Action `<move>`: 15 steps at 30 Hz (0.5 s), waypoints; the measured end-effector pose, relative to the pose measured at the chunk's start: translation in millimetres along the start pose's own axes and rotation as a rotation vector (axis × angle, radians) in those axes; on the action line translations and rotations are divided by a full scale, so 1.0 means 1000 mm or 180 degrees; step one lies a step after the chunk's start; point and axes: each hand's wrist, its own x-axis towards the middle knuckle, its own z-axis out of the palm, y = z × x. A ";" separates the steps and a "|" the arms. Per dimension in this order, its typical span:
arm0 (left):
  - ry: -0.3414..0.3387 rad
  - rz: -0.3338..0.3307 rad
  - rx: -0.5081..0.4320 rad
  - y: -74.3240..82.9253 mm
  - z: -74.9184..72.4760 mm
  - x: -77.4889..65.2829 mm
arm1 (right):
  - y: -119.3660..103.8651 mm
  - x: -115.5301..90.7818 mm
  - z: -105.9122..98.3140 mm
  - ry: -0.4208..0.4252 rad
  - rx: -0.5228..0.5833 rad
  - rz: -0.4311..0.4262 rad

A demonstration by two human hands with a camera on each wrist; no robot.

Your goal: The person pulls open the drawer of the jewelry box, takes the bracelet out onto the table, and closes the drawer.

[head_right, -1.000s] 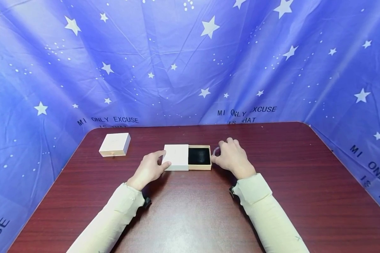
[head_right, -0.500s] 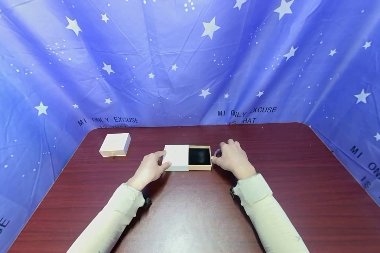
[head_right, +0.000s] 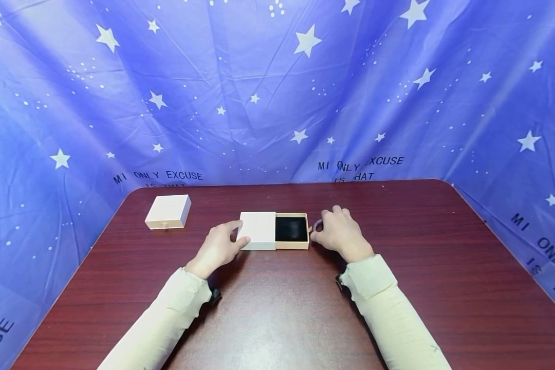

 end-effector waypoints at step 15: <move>-0.0025 -0.0028 0.0005 0.001 -0.001 -0.001 | -0.001 0.000 0.005 -0.0024 0.0051 -0.0006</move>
